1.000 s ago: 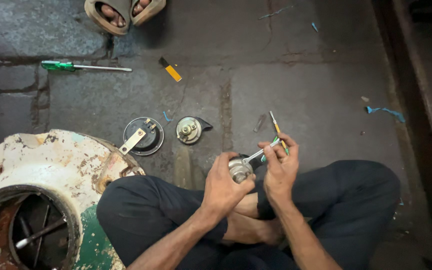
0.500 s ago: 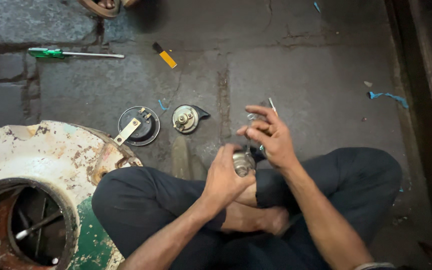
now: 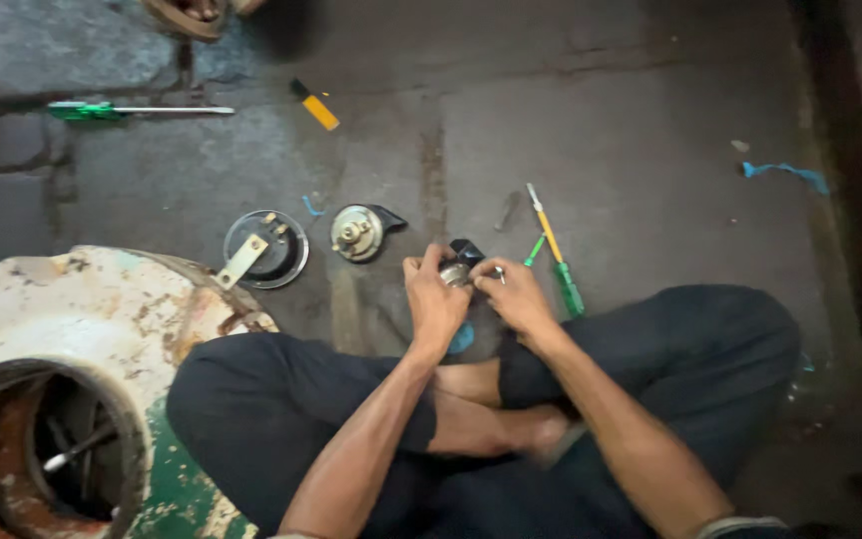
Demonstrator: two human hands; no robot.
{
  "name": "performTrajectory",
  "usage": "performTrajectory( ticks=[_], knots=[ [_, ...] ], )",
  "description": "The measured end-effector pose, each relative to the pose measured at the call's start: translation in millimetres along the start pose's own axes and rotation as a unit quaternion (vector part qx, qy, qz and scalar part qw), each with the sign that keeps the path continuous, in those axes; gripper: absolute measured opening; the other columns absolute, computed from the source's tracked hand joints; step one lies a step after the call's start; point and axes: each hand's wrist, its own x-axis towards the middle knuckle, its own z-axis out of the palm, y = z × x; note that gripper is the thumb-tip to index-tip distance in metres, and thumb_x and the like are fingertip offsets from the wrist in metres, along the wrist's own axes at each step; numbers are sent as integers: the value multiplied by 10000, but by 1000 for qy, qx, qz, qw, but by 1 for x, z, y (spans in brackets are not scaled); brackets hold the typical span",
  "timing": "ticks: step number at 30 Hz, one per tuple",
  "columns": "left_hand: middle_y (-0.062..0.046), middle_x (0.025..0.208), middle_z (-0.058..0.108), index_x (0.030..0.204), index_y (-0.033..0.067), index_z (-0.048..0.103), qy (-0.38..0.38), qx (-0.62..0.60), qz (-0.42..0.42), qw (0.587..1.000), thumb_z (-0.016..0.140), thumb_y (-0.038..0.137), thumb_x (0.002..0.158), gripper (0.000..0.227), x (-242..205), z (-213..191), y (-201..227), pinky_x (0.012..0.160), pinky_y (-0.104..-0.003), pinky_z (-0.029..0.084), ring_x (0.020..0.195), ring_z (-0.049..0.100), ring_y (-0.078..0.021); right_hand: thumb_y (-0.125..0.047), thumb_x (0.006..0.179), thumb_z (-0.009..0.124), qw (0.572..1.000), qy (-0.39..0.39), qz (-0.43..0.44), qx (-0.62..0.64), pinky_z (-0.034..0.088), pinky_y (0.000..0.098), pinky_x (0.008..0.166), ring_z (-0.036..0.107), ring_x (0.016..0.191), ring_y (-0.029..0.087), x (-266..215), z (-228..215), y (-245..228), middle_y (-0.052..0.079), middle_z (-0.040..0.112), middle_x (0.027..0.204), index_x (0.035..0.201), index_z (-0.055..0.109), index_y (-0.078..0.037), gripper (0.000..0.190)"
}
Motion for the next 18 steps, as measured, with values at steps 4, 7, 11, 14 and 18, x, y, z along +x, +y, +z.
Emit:
performTrajectory(
  ticks=[4,7,11,14,18],
  knots=[
    [-193,1033,557,1080,125,664,7,59,13,998,748,25,711,391,-5,20,-5,845,-514,480,973,572,-423,-128,906,695,973,70,-179,-127,457,224,545,581,623,36,18,5,21,-10,678,723,1049,747,-40,176],
    [-202,1078,541,1103,134,661,4,78,12,997,705,13,704,419,-5,22,0,838,-542,469,1009,555,-441,-138,927,678,993,52,-99,-26,404,268,520,524,595,68,15,7,16,-3,642,717,1086,756,-41,202],
    [-199,1118,528,1140,128,646,-28,96,28,995,700,23,661,493,-12,17,11,818,-567,458,1048,536,-440,-152,999,633,994,38,14,98,272,334,478,373,540,130,-2,-3,-3,25,455,659,1158,763,-47,231],
    [-179,1137,533,1125,130,650,-34,110,28,993,695,13,662,480,-15,16,17,812,-574,450,1077,536,-421,-144,920,640,979,134,-105,-112,457,284,540,567,590,74,-2,-1,-14,-17,697,717,1020,775,-75,182],
    [-176,1132,524,1132,141,651,-16,99,17,995,705,24,696,455,-9,22,20,798,-570,452,1065,534,-414,-152,927,662,975,141,-116,-130,459,289,569,584,627,76,5,-1,-6,10,667,717,985,780,-72,154]
  ],
)
